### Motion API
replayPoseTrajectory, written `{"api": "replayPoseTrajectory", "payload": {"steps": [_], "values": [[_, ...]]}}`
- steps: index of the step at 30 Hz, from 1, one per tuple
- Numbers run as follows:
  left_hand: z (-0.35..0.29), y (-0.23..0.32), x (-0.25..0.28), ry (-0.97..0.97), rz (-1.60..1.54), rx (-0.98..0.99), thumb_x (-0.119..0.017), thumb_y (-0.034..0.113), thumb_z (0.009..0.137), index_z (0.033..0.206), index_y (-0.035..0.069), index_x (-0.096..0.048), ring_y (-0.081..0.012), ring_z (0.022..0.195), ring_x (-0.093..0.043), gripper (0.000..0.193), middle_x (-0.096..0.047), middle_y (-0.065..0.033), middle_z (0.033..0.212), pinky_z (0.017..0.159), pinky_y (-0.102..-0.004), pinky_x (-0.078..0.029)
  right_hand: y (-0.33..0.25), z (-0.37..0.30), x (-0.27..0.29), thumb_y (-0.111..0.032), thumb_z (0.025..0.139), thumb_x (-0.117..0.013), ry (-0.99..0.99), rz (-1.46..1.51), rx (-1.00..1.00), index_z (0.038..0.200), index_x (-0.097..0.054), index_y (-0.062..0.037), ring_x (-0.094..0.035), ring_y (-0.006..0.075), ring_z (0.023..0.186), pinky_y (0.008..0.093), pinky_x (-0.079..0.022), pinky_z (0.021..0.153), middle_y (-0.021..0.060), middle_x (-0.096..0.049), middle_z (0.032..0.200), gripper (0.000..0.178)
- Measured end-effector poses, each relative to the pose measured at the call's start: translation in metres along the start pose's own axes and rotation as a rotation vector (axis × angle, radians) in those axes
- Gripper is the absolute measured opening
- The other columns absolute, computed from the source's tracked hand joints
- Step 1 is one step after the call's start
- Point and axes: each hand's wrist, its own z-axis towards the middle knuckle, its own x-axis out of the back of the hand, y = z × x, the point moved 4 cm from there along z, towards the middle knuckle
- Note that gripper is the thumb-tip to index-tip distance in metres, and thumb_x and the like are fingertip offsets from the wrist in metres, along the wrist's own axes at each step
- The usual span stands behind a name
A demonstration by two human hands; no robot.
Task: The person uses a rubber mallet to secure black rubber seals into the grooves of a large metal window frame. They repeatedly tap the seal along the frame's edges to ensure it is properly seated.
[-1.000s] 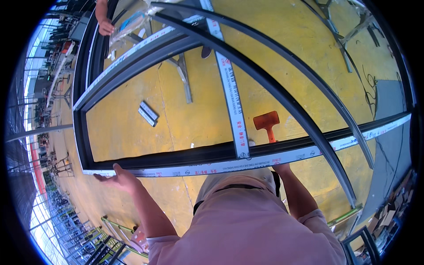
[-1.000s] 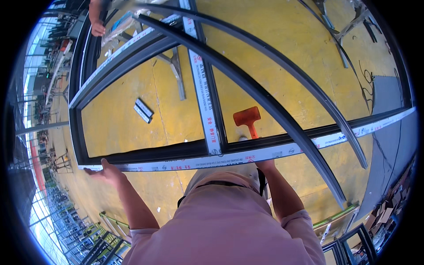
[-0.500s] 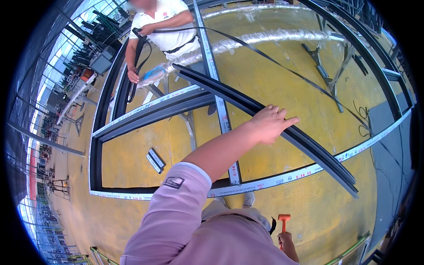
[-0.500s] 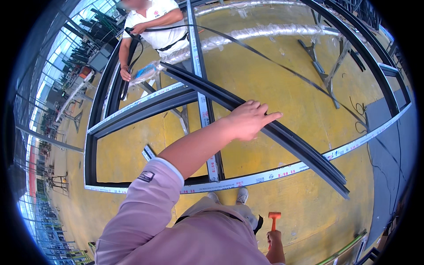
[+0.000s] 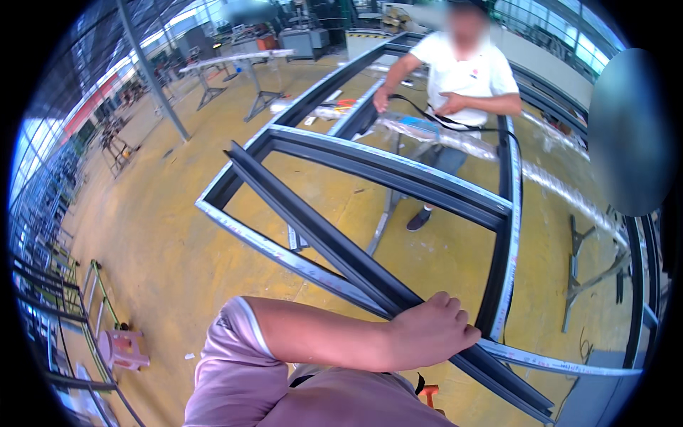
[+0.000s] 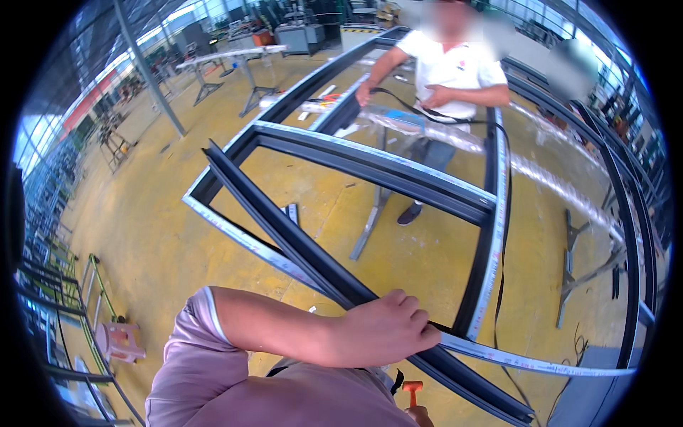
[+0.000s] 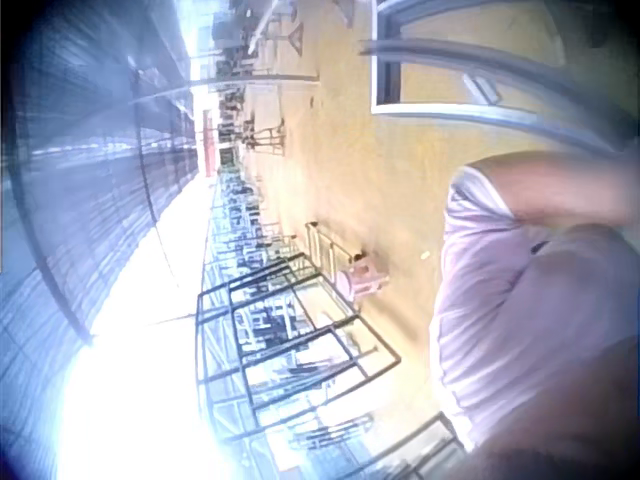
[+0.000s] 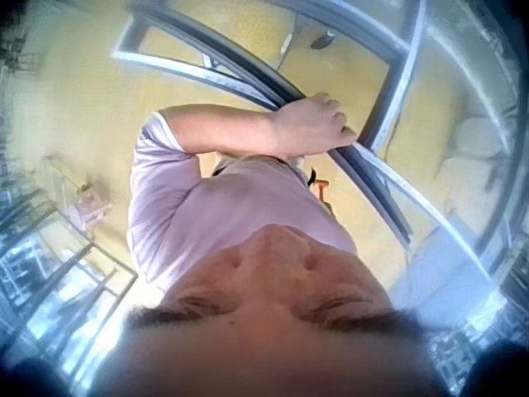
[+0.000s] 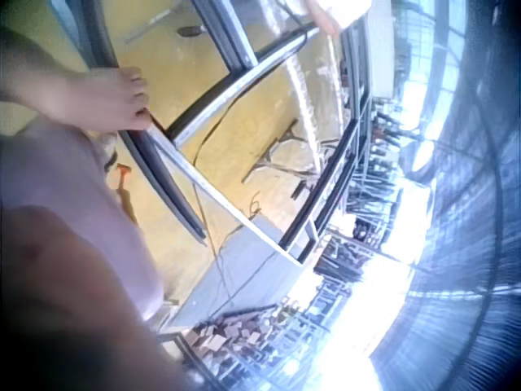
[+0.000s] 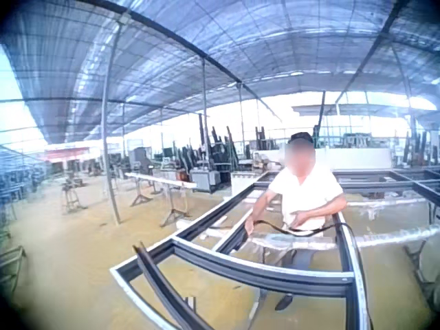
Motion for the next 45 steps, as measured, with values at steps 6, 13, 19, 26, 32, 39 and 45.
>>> {"api": "replayPoseTrajectory", "payload": {"steps": [6, 13, 19, 26, 32, 39, 45], "values": [[-0.305, -0.057, 0.046, -0.115, -0.044, 0.58, -0.067, 0.012, 0.072, 0.091, 0.007, -0.054, -0.0243, 0.07, -0.06, 0.024, -0.055, -0.0053, 0.073, 0.062, -0.0365, -0.047, -0.133, -0.001, -0.06, -0.004, 0.086, -0.065, -0.016, -0.043, -0.011, 0.065, -0.056, -0.0075, -0.047, 0.0182, 0.046, 0.0359, -0.035, 0.044, 0.0062, -0.05, 0.058, 0.023], [-0.587, -0.113, 0.069, 0.001, -0.351, 1.315, -0.068, 0.012, 0.073, 0.094, 0.004, -0.055, -0.0393, 0.066, -0.065, 0.026, -0.063, -0.0168, 0.07, 0.062, -0.0481, -0.052, -0.286, -0.007, -0.228, -0.008, 0.088, -0.069, -0.146, -0.098, -0.064, 0.072, -0.058, -0.0051, -0.042, 0.0147, 0.044, 0.0346, -0.033, 0.043, 0.0029, -0.048, 0.056, 0.02], [-0.752, -0.248, 0.05, 0.057, -0.672, 1.897, -0.067, 0.018, 0.078, 0.098, 0.001, -0.055, -0.0437, 0.065, -0.063, 0.029, -0.061, -0.024, 0.068, 0.064, -0.0475, -0.052, -0.402, -0.009, -0.368, -0.009, 0.084, -0.076, -0.166, -0.652, 0.055, 0.077, -0.066, -0.0017, -0.059, 0.0181, 0.053, 0.0363, -0.046, 0.049, 0.008, -0.061, 0.063, 0.014], [-1.016, -0.457, -0.102, -0.204, -0.695, 2.139, -0.072, 0.023, 0.072, 0.103, 0.0, -0.062, -0.0377, 0.089, -0.072, 0.039, -0.072, -0.0231, 0.092, 0.076, -0.0472, -0.054, -0.544, -0.029, -0.544, -0.01, 0.088, -0.071, -0.331, -0.694, 0.225, 0.08, -0.069, -0.0018, -0.064, 0.0185, 0.058, 0.0363, -0.049, 0.051, 0.0098, -0.066, 0.069, 0.011], [-1.231, -0.484, -0.163, -0.661, -0.717, 2.315, -0.078, 0.019, 0.069, 0.094, 0.001, -0.068, -0.026, 0.068, -0.073, 0.032, -0.073, -0.0134, 0.077, 0.064, -0.0397, -0.058, -0.645, -0.05, -0.659, -0.008, 0.089, -0.068, -0.295, -0.179, -0.088, 0.081, -0.067, -0.002, -0.061, 0.018, 0.056, 0.0369, -0.046, 0.048, 0.0083, -0.062, 0.065, 0.01], [-1.304, -0.682, -0.213, -0.642, -0.679, 2.396, -0.073, 0.018, 0.069, 0.108, 0.001, -0.066, -0.0365, 0.097, -0.072, 0.042, -0.074, -0.0189, 0.103, 0.087, -0.0457, -0.055, -0.7, -0.023, -0.806, -0.007, 0.091, -0.064, -0.098, 0.682, -0.484, 0.083, -0.064, -0.0023, -0.057, 0.0175, 0.053, 0.0377, -0.042, 0.045, 0.0065, -0.056, 0.061, 0.01], [-1.289, -1.1, -0.23, 0.181, -0.41, 2.006, -0.071, 0.002, 0.068, 0.105, 0.0, -0.058, -0.0291, 0.076, -0.061, 0.04, -0.065, -0.0119, 0.086, 0.071, -0.0434, -0.05, -0.997, -0.072, -0.81, -0.013, 0.089, -0.071, 0.181, 0.522, -0.344, 0.095, -0.067, -0.0011, -0.058, 0.0187, 0.047, 0.0381, -0.047, 0.043, 0.0074, -0.061, 0.064, 0.014]]}}
